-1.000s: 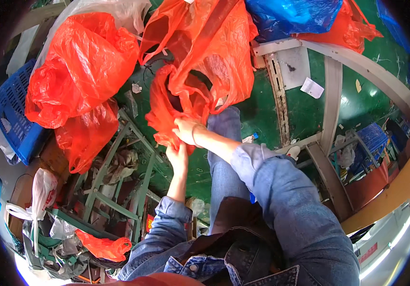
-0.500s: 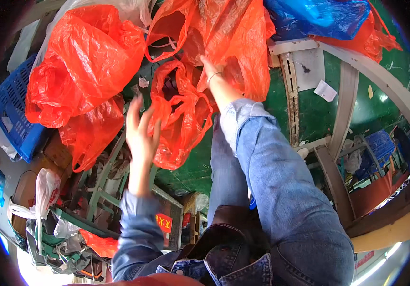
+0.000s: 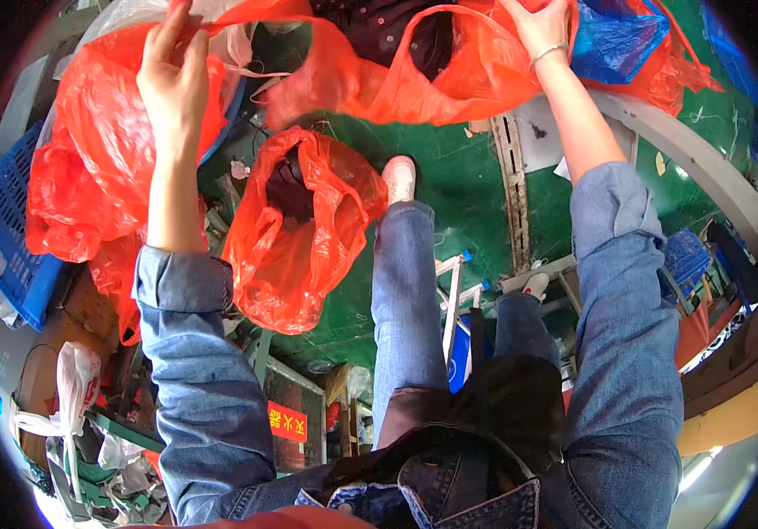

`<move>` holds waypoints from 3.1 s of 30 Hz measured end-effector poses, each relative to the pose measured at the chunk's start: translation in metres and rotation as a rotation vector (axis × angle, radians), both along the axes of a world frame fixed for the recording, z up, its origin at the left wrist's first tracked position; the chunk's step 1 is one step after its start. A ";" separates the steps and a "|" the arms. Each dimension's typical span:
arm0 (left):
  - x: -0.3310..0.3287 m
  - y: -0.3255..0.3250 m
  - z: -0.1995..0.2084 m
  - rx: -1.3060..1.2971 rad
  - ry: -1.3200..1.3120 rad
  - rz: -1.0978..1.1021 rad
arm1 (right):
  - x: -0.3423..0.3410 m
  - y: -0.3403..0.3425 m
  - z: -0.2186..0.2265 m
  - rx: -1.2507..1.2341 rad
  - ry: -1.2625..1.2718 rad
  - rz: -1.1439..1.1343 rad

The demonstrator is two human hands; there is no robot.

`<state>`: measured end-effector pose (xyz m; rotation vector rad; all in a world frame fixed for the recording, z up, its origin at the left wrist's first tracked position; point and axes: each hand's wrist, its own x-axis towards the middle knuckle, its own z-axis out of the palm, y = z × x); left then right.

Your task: Attaching metal fasteners to black fabric strips and packaging them into red bags.

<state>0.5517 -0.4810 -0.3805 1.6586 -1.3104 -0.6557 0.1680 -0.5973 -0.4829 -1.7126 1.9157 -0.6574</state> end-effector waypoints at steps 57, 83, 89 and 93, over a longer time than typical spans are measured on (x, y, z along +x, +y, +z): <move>0.040 0.244 -0.005 1.242 -1.119 -0.190 | 0.212 0.330 0.042 0.982 0.091 0.570; 0.059 0.356 0.055 0.808 0.119 0.738 | 0.177 0.365 -0.032 1.098 0.038 0.830; 0.074 0.302 0.035 0.642 0.120 0.661 | 0.127 0.394 0.009 1.193 -0.040 0.974; 0.052 0.237 0.004 0.599 -0.175 0.284 | 0.077 0.383 -0.026 1.337 0.081 0.632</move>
